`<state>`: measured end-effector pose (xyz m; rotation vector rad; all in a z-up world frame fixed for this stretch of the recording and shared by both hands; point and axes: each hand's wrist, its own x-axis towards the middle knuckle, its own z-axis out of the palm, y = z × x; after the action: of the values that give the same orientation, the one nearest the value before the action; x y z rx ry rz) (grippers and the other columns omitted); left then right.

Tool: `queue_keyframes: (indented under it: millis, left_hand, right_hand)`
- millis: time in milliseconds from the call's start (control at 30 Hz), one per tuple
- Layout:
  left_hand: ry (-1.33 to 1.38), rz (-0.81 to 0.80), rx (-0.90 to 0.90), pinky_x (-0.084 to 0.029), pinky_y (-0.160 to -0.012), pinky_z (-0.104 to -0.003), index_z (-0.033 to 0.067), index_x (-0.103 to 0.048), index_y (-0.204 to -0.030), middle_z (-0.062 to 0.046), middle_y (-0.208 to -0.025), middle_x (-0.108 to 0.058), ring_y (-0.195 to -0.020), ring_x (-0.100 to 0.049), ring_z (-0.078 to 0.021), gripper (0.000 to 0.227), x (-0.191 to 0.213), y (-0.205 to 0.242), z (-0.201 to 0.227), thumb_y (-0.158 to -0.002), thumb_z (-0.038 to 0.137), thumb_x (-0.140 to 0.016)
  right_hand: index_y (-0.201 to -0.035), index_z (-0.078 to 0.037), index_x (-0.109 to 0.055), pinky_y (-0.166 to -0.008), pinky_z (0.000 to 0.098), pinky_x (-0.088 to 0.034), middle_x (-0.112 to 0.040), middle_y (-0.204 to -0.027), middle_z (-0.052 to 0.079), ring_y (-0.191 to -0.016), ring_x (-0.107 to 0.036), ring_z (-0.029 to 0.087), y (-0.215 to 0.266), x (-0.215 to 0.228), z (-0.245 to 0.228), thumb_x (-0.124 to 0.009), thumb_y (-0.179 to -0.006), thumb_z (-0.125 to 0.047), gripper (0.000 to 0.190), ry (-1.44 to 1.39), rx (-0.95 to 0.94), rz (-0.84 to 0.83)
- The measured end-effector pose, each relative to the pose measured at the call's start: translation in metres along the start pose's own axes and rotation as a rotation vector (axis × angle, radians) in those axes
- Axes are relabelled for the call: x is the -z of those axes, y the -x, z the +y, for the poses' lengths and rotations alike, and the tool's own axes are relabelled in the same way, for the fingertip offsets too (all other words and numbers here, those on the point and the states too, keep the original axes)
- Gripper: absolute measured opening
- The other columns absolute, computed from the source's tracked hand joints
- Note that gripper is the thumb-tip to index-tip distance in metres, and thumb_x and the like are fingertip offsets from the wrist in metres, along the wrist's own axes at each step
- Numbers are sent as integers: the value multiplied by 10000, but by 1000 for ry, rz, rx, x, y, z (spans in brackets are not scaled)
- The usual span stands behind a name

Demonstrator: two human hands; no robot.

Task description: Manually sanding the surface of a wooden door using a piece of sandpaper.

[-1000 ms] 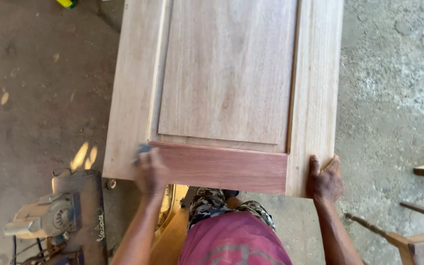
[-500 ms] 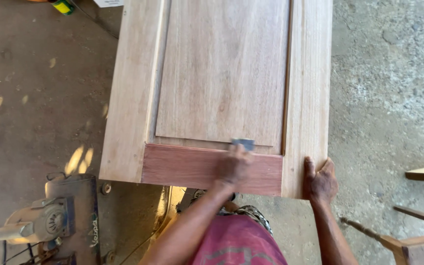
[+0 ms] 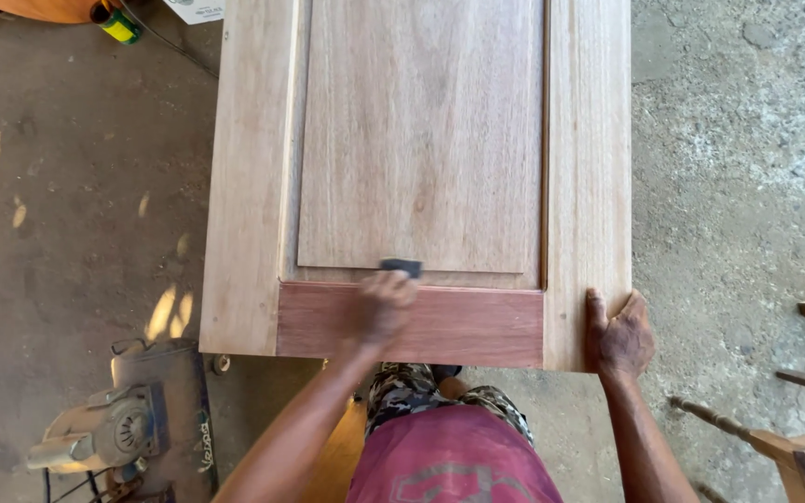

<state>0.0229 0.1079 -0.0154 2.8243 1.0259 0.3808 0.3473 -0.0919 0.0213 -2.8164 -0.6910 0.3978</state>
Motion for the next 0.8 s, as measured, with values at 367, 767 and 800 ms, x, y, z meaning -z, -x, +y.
queue_keyframes:
  millis: [367, 767, 800]
  left_hand:
    - [-2, 66, -25, -631, -687, -391, 68, -775, -1048, -134, -969, -755, -854, -718, -261, 117, 45, 11, -23, -988, 102, -680]
    - [48, -13, -96, -631, -695, -406, 60, -773, -899, -132, -966, -774, -842, -731, -241, 193, 4, -4, -19, -999, 25, -613]
    - [3, -64, -142, -628, -665, -397, 40, -757, -826, -146, -945, -765, -836, -730, -243, 281, -7, -14, 0, -1051, 47, -588]
  right_hand:
    - [-1277, -28, -564, -745, 536, -559, -696, -1023, 208, -882, -710, 377, -5, -9, 12, -569, -1001, -690, 717, 7, 54, 27]
    - [-1293, -24, -558, -769, 534, -540, -687, -1002, 200, -889, -697, 358, -6, -9, 11, -581, -997, -685, 724, 28, 39, 47]
    - [-1295, -26, -555, -785, 535, -538, -689, -995, 198, -897, -699, 355, -4, -8, 9, -580, -988, -684, 727, 12, 25, 33]
